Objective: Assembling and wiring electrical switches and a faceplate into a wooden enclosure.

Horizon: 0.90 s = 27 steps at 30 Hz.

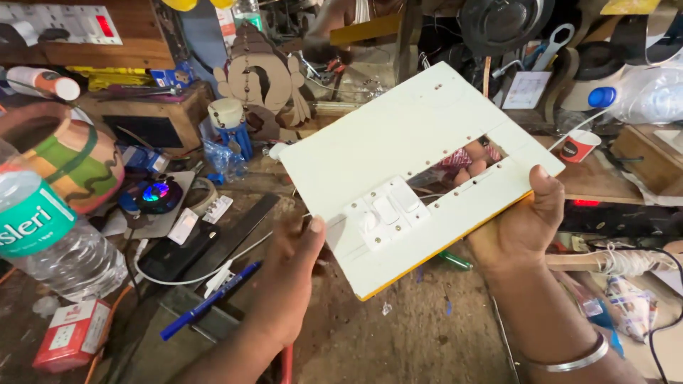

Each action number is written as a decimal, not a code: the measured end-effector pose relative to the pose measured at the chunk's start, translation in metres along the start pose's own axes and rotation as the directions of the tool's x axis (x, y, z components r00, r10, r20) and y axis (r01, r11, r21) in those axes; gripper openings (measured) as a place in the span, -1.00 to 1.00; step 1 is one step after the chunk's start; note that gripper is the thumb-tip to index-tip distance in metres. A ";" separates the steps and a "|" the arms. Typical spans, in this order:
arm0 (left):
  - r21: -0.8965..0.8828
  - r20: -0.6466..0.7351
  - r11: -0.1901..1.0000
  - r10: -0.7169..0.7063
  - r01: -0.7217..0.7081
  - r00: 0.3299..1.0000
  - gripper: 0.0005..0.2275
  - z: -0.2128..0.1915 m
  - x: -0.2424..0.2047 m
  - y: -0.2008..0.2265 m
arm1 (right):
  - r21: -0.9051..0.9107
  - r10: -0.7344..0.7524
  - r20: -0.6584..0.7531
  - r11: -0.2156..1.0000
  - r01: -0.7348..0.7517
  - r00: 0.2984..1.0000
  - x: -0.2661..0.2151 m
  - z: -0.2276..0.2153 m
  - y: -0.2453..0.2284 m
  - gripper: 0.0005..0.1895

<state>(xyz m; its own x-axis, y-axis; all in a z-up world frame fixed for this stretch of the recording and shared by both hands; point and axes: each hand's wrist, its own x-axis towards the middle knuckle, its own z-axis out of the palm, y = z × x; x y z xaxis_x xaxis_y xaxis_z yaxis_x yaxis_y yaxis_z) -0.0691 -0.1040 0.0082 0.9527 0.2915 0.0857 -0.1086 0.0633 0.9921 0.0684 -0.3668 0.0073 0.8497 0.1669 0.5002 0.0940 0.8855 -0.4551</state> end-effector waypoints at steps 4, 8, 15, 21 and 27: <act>-0.291 -0.025 0.890 -0.374 0.351 0.927 -0.43 -0.001 0.019 -0.006 | -0.037 0.024 -0.058 0.999 -0.026 0.998 -0.003 0.018 0.013 -0.34; -0.571 0.093 0.763 -0.307 0.303 0.947 -0.40 -0.003 0.039 0.016 | -0.114 0.075 0.003 0.991 -0.074 0.997 -0.007 0.042 0.027 -0.34; -0.655 -0.078 0.751 0.049 -0.088 0.996 -0.45 -0.061 0.071 0.004 | -0.366 0.266 0.089 0.905 -0.216 0.960 0.008 -0.002 0.037 -0.54; -0.583 -0.191 0.758 0.221 -0.292 0.956 -0.48 -0.086 0.075 0.005 | -0.916 0.549 -0.195 -0.397 0.048 0.813 -0.009 0.033 0.062 -0.76; -0.521 -0.275 0.795 0.188 -0.310 0.943 -0.50 -0.092 0.076 0.004 | -0.768 0.632 -0.014 -0.503 0.396 0.775 -0.026 0.040 0.090 -0.68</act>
<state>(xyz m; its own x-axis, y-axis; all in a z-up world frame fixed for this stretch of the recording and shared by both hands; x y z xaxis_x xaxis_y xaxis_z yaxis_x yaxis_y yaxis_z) -0.0234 0.0062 0.0106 0.7999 0.5491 0.2421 -0.5300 0.4571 0.7143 0.0339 -0.2746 -0.0174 0.7251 0.6827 0.0899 0.6879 -0.7124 -0.1389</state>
